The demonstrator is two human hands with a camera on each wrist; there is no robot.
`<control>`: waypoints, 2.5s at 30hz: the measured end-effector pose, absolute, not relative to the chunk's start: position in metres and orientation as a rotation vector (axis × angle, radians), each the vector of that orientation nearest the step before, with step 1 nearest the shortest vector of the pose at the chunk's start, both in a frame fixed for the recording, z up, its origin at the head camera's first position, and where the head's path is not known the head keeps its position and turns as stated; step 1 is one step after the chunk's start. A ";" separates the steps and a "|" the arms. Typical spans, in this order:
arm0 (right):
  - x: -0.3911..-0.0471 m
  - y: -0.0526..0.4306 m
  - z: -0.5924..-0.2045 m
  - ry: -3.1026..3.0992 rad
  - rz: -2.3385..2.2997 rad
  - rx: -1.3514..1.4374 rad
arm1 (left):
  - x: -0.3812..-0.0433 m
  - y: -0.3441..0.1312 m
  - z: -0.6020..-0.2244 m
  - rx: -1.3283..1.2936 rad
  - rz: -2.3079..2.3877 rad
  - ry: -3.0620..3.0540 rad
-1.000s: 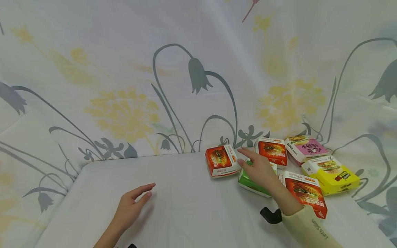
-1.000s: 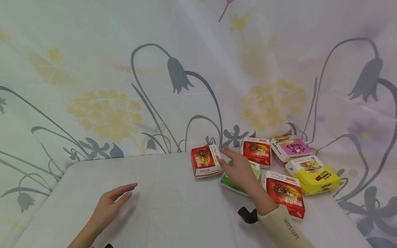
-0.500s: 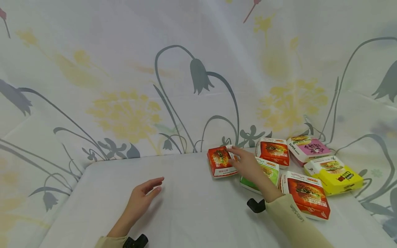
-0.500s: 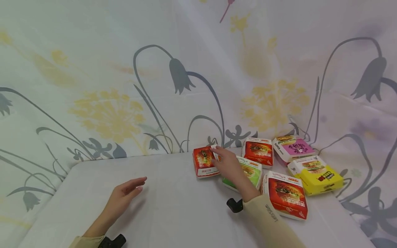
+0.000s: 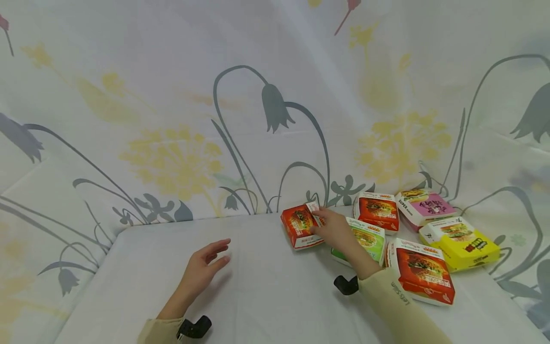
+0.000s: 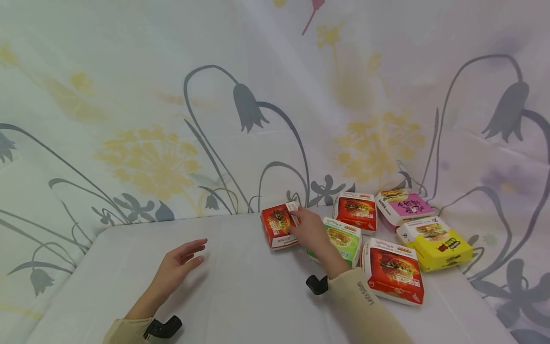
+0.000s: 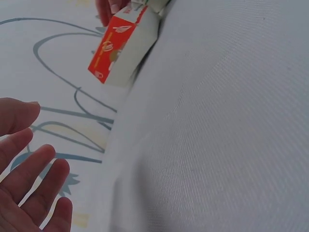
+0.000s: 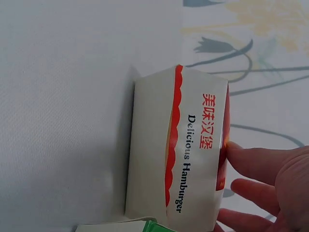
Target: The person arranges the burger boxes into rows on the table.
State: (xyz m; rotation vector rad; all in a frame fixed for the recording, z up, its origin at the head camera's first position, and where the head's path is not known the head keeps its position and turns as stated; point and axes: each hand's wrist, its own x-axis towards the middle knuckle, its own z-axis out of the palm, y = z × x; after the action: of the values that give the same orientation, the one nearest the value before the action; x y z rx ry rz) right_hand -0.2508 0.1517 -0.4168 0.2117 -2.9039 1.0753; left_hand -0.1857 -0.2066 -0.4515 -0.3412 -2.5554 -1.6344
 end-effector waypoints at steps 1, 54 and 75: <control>-0.251 0.151 -0.417 -2.913 1.076 0.199 | -0.186 -0.206 -0.452 -0.344 -1.641 -2.554; -0.225 0.046 -0.449 -2.593 1.413 0.348 | -0.211 -0.171 -0.455 -0.304 -1.689 -2.561; -0.225 0.034 -0.454 -2.564 1.494 0.485 | -0.220 -0.185 -0.462 -0.199 -1.539 -2.593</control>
State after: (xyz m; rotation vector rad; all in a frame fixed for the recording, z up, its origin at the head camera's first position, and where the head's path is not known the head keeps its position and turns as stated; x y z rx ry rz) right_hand -0.2248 0.0337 -0.4538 0.4854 -2.5635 1.4944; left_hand -0.2204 -0.1849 -0.4618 -0.1987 -2.5932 -1.5392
